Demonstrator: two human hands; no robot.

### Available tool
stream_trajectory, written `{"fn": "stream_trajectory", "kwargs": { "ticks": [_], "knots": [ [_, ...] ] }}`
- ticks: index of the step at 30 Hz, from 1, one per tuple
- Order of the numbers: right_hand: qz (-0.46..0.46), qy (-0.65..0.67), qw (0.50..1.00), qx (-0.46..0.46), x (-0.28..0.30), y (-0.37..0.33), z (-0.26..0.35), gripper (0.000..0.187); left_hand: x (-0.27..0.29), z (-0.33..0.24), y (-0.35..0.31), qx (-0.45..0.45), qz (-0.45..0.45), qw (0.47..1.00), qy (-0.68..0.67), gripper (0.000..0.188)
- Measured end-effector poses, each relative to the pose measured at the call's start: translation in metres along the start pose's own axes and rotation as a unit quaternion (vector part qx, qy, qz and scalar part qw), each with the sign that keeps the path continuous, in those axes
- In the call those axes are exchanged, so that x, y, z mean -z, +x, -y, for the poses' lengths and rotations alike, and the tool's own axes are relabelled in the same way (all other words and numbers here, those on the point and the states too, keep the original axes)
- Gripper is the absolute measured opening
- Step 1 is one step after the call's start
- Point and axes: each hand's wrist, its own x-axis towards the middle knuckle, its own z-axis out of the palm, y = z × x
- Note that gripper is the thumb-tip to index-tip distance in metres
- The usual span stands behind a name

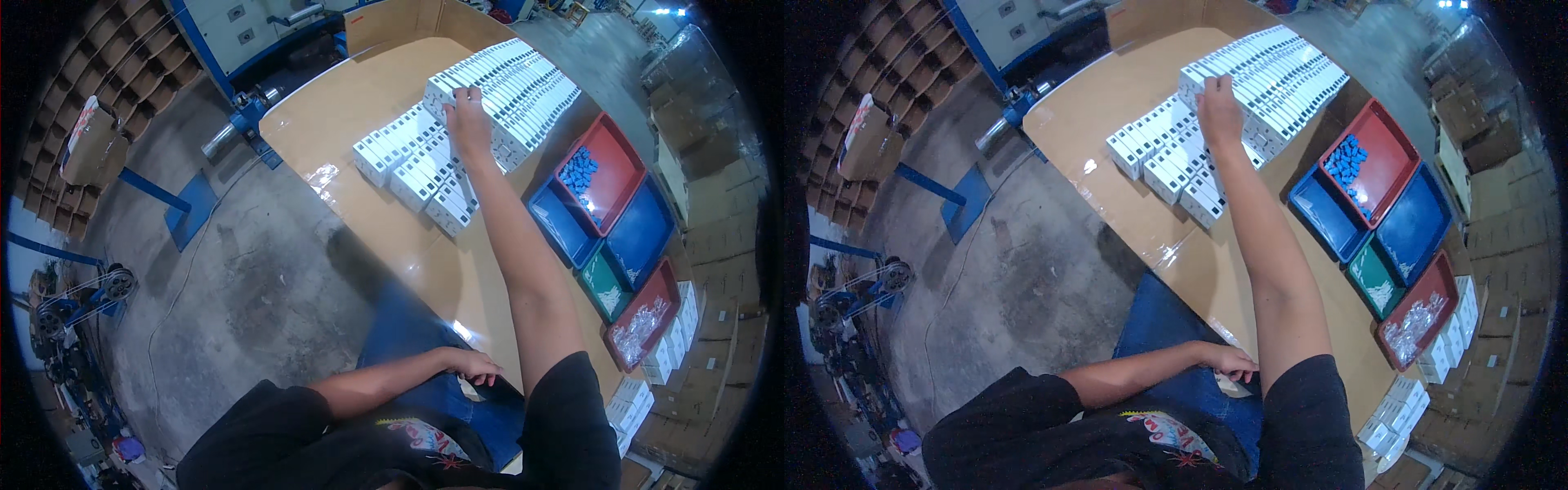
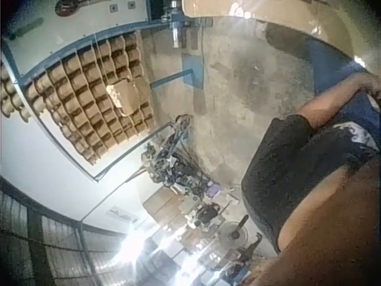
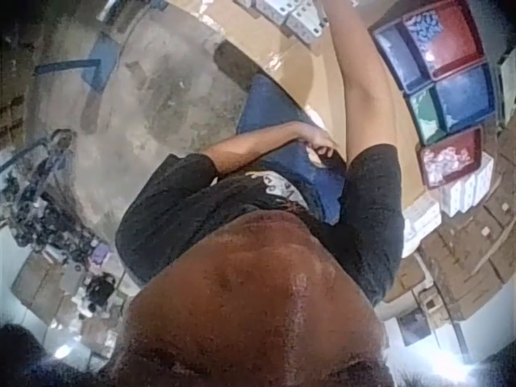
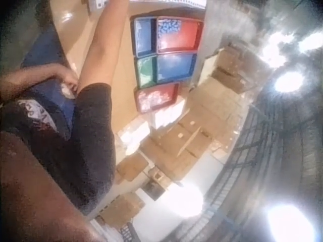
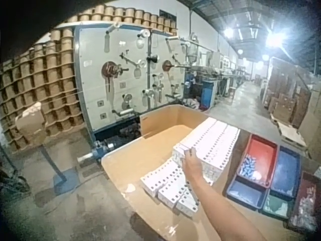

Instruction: The recorder is placing metal brackets and blue plastic pieces into plastic bags and then into small white boxes.

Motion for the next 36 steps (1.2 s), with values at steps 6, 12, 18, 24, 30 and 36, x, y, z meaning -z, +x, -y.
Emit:
{"fn": "stream_trajectory", "kwargs": {
  "ticks": [6,12,18,24,30,36],
  "knots": [
    [-0.019,-0.104,0.992,0.063,-0.006,0.003,-0.009,0.032,0.002,0.006,0.009,0.003,0.006,1.0,0.009,0.055],
    [-0.027,-0.151,0.987,0.05,-0.002,0.003,-0.002,0.038,0.002,0.004,0.007,0.016,0.006,1.0,-0.002,0.054],
    [-0.032,-0.143,0.988,0.043,0.006,-0.002,-0.003,0.042,0.0,0.006,0.007,0.002,-0.002,1.0,-0.001,0.06],
    [-0.084,-0.007,0.996,0.018,0.048,-0.063,0.017,0.028,0.004,0.008,-0.001,0.001,0.011,1.0,-0.017,0.054],
    [0.003,0.091,0.987,-0.133,0.17,-0.231,-0.013,0.013,-0.005,-0.005,-0.011,0.024,0.031,0.999,-0.019,0.048],
    [-0.06,-0.011,0.936,-0.345,0.296,-0.401,-0.06,0.007,-0.005,0.002,-0.017,-0.013,0.029,0.995,0.09,0.042]
  ]
}}
